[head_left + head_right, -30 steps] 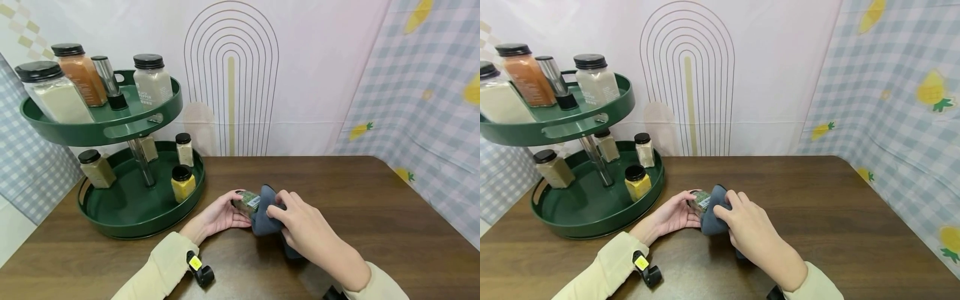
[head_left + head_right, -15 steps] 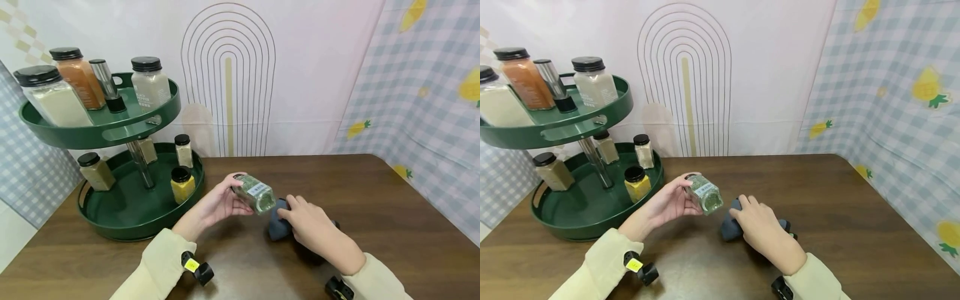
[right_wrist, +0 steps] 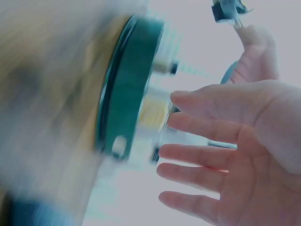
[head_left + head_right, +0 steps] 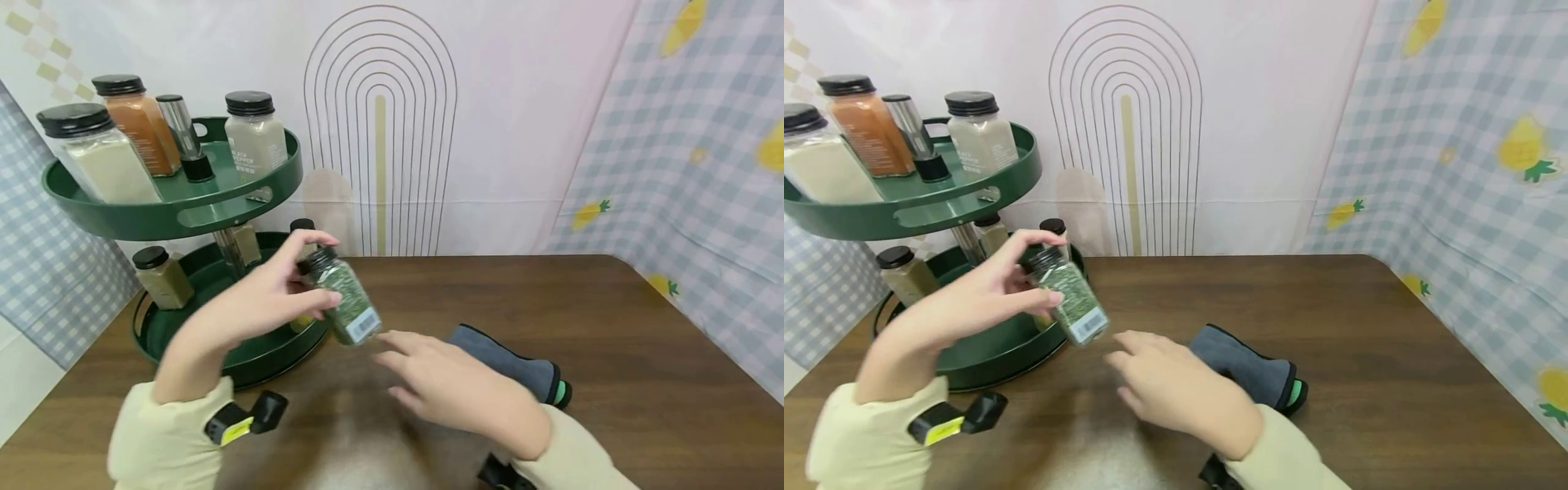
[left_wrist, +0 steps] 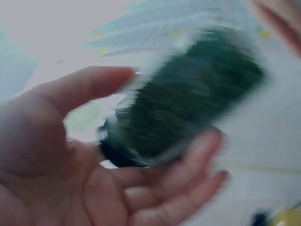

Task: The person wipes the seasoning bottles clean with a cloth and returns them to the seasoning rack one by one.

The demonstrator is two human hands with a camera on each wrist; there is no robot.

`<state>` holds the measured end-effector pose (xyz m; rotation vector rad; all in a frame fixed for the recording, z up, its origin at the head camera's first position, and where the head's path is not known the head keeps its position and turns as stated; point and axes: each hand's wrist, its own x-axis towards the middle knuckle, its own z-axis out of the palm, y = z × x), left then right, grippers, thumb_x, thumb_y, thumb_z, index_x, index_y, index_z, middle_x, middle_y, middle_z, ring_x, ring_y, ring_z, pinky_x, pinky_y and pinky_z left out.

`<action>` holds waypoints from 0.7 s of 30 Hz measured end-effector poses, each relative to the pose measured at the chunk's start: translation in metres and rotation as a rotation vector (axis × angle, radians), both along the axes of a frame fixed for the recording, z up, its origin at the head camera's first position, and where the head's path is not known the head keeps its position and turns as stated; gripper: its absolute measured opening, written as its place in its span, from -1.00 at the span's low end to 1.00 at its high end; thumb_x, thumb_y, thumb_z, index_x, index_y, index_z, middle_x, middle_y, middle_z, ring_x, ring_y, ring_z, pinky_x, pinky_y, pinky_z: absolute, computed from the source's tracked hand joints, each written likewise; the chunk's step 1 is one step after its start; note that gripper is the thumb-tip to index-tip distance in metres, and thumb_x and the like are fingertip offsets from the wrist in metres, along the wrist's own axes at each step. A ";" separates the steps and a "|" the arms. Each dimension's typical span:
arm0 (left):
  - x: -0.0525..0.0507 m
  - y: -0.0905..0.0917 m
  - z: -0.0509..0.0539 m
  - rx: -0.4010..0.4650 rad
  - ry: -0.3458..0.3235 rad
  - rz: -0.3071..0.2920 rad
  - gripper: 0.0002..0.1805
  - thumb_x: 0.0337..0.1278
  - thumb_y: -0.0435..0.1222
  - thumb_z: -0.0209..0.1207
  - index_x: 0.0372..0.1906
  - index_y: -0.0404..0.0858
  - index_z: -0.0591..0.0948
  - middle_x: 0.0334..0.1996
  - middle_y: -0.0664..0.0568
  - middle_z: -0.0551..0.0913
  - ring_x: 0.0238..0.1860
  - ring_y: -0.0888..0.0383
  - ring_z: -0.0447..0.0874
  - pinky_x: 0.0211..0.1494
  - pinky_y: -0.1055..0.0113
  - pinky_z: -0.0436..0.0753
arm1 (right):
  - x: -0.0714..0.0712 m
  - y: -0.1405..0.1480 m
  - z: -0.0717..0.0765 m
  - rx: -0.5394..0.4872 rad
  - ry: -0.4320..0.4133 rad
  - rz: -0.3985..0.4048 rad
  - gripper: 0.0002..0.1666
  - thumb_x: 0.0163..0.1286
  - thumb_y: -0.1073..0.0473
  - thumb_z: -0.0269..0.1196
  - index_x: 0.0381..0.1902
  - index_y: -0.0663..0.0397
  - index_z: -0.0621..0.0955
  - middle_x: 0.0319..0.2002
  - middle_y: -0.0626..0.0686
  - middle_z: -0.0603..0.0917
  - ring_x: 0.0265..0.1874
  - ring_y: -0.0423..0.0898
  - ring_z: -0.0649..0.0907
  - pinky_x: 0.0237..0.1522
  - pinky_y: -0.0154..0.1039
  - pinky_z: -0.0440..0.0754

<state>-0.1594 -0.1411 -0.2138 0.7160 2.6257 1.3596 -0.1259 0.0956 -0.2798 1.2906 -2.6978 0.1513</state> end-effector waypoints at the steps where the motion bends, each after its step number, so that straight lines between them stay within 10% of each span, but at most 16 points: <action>1: 0.005 -0.008 0.004 -0.054 0.034 0.018 -0.33 0.12 -0.21 0.22 0.25 0.05 0.13 0.04 -0.19 0.40 -0.11 -0.04 0.55 -0.21 0.20 0.60 | 0.000 -0.011 0.001 0.019 0.007 0.014 -0.55 0.26 0.06 0.25 0.09 0.05 0.53 0.16 0.08 0.48 0.10 -0.08 0.54 0.09 -0.18 0.53; 7: 0.019 -0.047 0.011 -0.393 0.096 0.144 -0.25 0.09 -0.06 0.23 0.29 0.07 0.04 -0.37 -0.06 0.52 -0.46 0.11 0.46 -0.40 0.24 0.42 | -0.001 -0.077 -0.008 0.138 -0.033 0.066 -0.38 0.30 -0.03 0.19 0.28 0.01 0.38 0.35 0.06 0.30 0.36 -0.07 0.28 0.31 -0.24 0.29; 10: 0.016 -0.063 0.006 -0.502 0.062 0.174 -0.23 0.08 -0.12 0.24 0.28 -0.02 0.03 -0.26 -0.18 0.54 -0.39 0.05 0.50 -0.36 0.21 0.44 | -0.003 -0.102 -0.020 0.163 -0.056 0.096 -0.30 0.34 -0.08 0.14 0.37 -0.02 0.26 0.42 0.02 0.18 0.42 -0.07 0.15 0.35 -0.24 0.22; 21: -0.006 -0.086 -0.004 -0.558 -0.055 0.229 -0.20 0.05 -0.24 0.25 0.26 -0.22 -0.01 -0.08 -0.44 0.45 -0.22 -0.17 0.52 -0.25 0.09 0.47 | -0.021 -0.121 -0.040 0.090 -0.150 0.077 -0.23 0.38 -0.19 0.02 0.45 -0.29 0.02 0.42 -0.15 0.13 0.43 -0.14 0.10 0.33 -0.09 0.28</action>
